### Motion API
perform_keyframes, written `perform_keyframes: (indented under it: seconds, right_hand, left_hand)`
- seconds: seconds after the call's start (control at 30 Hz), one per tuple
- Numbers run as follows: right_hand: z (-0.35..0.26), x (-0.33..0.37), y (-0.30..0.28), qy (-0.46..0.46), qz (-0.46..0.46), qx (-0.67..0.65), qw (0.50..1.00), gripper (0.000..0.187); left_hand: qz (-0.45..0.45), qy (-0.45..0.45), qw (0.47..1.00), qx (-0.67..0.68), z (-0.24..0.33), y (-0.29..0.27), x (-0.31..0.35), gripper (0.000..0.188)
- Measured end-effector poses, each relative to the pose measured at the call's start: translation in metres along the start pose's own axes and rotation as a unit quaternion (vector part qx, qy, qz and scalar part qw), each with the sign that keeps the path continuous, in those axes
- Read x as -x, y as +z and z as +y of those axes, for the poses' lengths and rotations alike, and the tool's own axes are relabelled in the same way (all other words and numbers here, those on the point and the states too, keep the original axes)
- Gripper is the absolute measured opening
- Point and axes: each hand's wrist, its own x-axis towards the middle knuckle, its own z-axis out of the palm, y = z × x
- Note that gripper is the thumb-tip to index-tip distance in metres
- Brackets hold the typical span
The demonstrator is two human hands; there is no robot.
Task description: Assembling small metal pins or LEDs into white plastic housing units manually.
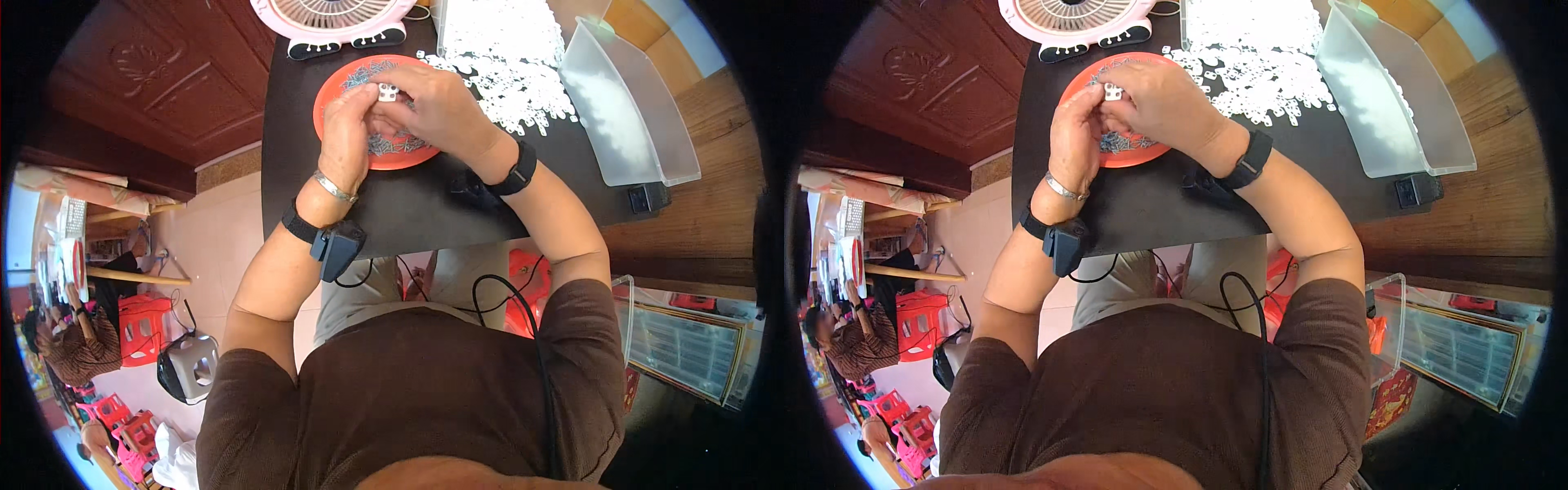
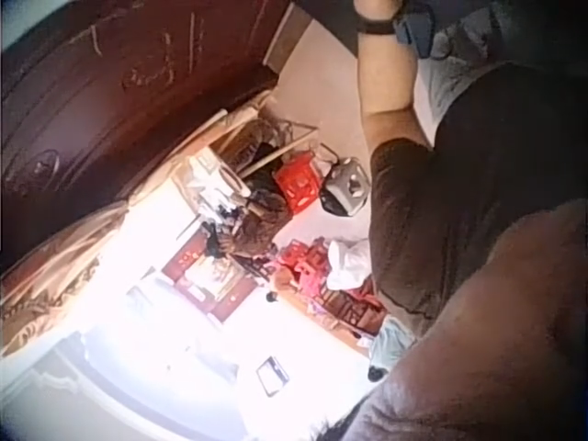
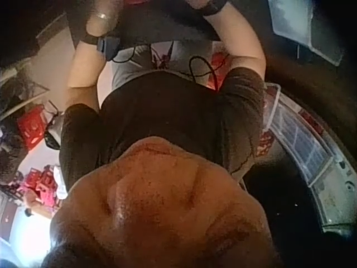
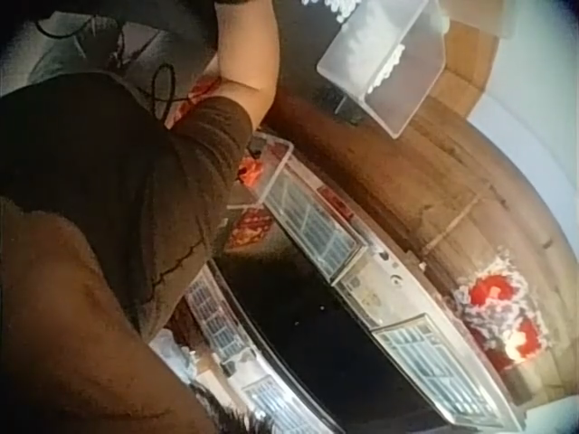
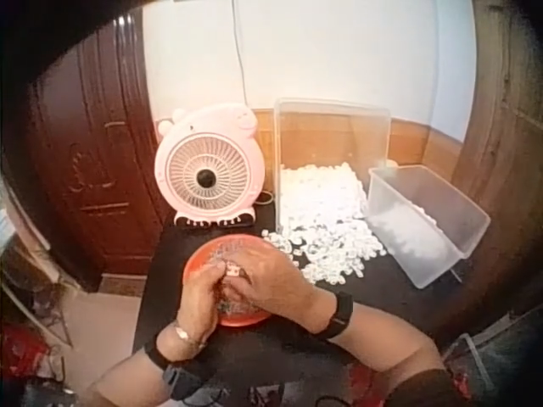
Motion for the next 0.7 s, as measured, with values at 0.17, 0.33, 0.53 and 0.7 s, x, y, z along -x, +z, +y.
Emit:
perform_keyframes:
  seconds: [0.17, 0.33, 0.53, 0.7]
  right_hand:
    - [0.005, 0.001, 0.004, -0.038, 0.038, -0.005, 0.999, 0.027]
    - [-0.002, 0.000, 0.002, -0.023, 0.028, -0.006, 0.999, 0.026]
    - [-0.002, 0.000, 0.000, -0.035, 0.040, -0.006, 0.999, 0.023]
    - [-0.006, -0.002, -0.002, -0.022, 0.021, -0.021, 0.999, 0.022]
  left_hand:
    - [-0.017, 0.010, 0.999, 0.035, -0.002, -0.005, -0.004, 0.023]
    - [-0.005, 0.019, 0.999, 0.033, -0.001, -0.004, -0.002, 0.021]
    - [0.005, 0.037, 0.999, 0.015, -0.001, 0.001, 0.002, 0.021]
    - [-0.001, 0.051, 0.999, 0.005, -0.002, -0.001, 0.002, 0.021]
